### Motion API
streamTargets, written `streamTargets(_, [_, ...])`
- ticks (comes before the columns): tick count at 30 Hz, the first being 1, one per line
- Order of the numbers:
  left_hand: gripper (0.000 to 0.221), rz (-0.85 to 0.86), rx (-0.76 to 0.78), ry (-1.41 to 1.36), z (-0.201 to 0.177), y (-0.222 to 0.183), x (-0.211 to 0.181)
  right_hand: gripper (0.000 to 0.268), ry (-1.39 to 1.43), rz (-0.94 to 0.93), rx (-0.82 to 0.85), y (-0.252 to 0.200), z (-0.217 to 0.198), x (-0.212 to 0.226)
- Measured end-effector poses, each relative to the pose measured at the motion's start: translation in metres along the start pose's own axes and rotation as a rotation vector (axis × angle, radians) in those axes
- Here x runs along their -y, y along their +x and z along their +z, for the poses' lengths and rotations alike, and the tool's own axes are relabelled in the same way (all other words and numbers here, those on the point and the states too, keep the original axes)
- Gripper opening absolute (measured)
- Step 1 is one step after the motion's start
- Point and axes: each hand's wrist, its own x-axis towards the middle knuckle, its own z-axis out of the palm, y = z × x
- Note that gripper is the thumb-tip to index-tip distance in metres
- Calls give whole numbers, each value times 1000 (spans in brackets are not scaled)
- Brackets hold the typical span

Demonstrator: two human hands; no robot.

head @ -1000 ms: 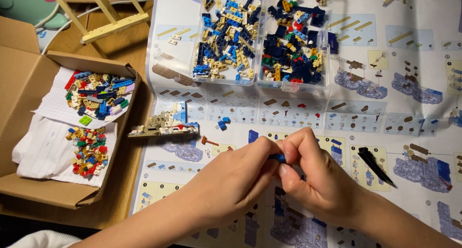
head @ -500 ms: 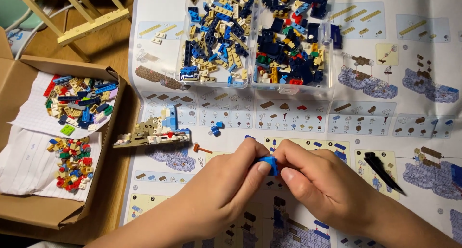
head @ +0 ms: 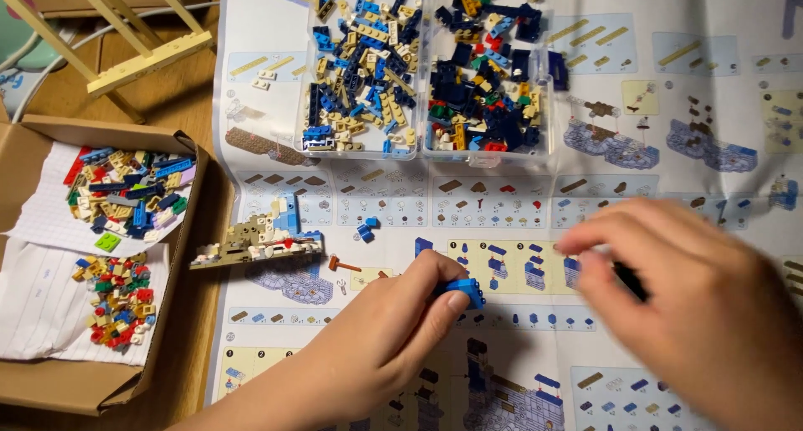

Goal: Assembling a LEGO set by following printed instructions and snapping plastic bricks together.

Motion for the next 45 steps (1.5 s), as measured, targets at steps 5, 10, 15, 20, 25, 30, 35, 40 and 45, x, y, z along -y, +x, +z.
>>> streamTargets(5, [25,-10,9,-19,5,0,0,35,-182,404,-20,-66,14,-49])
streamTargets(10, [24,28,-18,7,9,0,1,22,-204,340,-101,-74,16,-29])
streamTargets(15, [24,23,-30,-17,6,0,-1,16,430,568,22,-58,11,-10])
streamTargets(20, [24,112,12,-124,3,-4,-1,23,982,646,338,-31,19,-4])
streamTargets(25, [24,98,9,-146,0,-4,1,26,1009,510,447,-18,26,-4])
streamTargets(30, [23,89,-3,-123,0,-2,5,27,1058,514,464,-13,36,-6])
streamTargets(35, [23,36,58,-67,-1,2,6,28,1102,612,567,-12,44,-15])
streamTargets(40, [22,-34,133,-27,-3,2,0,26,1019,655,653,-8,44,-17])
streamTargets(45, [20,-100,144,-166,-5,1,-4,25,1127,470,601,-11,47,-18])
